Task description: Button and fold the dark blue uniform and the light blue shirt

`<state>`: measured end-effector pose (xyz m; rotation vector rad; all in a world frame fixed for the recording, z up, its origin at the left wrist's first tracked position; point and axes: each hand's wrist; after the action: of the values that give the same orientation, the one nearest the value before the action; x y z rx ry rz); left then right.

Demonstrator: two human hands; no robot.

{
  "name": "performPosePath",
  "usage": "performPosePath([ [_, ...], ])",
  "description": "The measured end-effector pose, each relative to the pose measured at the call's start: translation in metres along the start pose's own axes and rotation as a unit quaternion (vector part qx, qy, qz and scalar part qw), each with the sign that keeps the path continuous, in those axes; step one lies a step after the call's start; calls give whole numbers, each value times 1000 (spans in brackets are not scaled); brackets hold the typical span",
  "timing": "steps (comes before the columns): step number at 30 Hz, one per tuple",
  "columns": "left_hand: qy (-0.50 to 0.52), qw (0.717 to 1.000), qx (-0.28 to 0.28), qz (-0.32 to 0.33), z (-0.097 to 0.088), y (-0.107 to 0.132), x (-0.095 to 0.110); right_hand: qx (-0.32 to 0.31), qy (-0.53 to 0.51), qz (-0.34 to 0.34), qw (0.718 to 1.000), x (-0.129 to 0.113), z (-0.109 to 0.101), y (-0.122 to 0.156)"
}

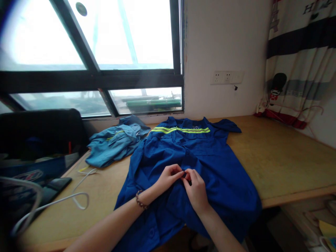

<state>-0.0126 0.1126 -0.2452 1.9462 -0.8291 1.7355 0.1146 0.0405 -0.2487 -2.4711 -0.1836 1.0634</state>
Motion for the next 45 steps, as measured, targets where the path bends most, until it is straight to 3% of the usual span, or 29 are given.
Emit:
performPosePath([
  [4, 62, 998, 4, -15, -3, -2, 3, 7, -28, 30, 999, 0, -2, -2],
  [13, 219, 970, 9, -105, -3, -3, 6, -14, -39, 16, 999, 0, -3, -4],
  [19, 252, 962, 1, -103, -2, -4, 6, -21, -45, 18, 999, -2, -5, -5],
  [31, 209, 976, -48, -33, -3, -6, 0, -15, -99, 59, 993, 2, -7, -6],
  [35, 136, 987, -84, 4, -1, -2, 6, -21, -118, 84, 989, 8, -5, -6],
  [39, 54, 992, -113, 35, 2, 2, 6, -71, -124, 125, 982, 21, -1, -9],
  [41, 42, 994, -102, 29, 2, 1, 1, -80, -130, 136, 979, 25, 0, -12],
  [45, 47, 998, -49, -8, -4, -8, -12, -21, -89, 112, 990, 13, -5, -10],
])
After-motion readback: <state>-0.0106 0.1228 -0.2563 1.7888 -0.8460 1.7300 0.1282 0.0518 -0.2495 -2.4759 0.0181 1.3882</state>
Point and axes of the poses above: each hand's wrist, its own y-axis away from the middle knuckle, its own z-axis out of the palm, x = y × z, and after that the axes turned 9 degrees about -x, right-handed
